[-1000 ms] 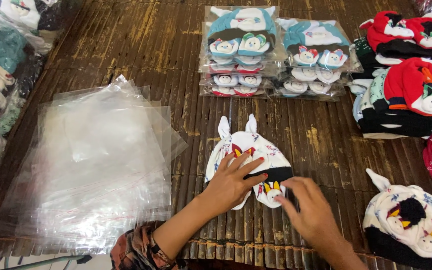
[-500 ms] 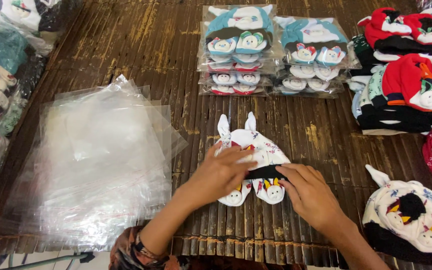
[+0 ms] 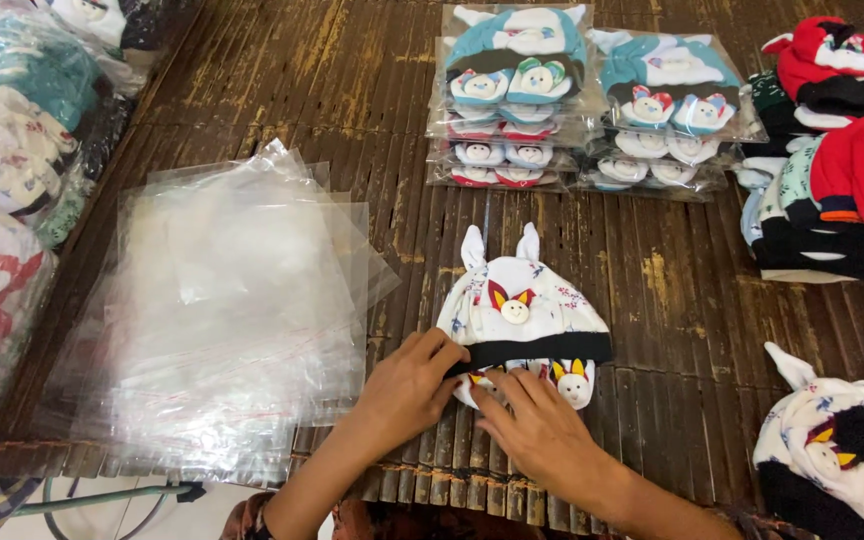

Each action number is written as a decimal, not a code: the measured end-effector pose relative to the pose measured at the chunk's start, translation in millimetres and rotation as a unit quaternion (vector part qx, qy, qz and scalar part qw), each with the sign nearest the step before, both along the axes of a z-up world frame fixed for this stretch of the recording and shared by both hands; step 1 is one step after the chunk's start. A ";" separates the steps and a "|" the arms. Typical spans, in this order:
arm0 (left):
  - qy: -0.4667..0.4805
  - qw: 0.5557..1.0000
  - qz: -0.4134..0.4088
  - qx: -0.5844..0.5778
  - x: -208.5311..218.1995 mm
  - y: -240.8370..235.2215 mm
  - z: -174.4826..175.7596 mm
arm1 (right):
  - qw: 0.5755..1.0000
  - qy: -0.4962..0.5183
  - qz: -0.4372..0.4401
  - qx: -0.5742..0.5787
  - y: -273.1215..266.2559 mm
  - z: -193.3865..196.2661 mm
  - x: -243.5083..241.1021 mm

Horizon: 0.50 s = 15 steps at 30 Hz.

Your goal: Packaging baby hats and booties into clear plastic bags.

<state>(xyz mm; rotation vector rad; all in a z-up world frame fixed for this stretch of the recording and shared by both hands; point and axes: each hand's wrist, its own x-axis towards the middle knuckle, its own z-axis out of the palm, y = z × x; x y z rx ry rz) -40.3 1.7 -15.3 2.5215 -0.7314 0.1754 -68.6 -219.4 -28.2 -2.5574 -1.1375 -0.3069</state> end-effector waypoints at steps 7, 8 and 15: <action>-0.073 0.996 -0.010 -0.049 -5.7 -3.9 14.5 | 1.000 -0.002 0.017 0.016 -5.5 -9.6 6.1; -0.080 0.996 -0.014 -0.046 -5.7 -3.8 15.2 | 0.999 0.004 0.004 0.034 -4.9 -3.1 4.7; -0.105 0.994 -0.024 -0.006 -7.1 -2.9 8.5 | 0.998 0.030 0.049 0.003 -16.8 -6.5 3.8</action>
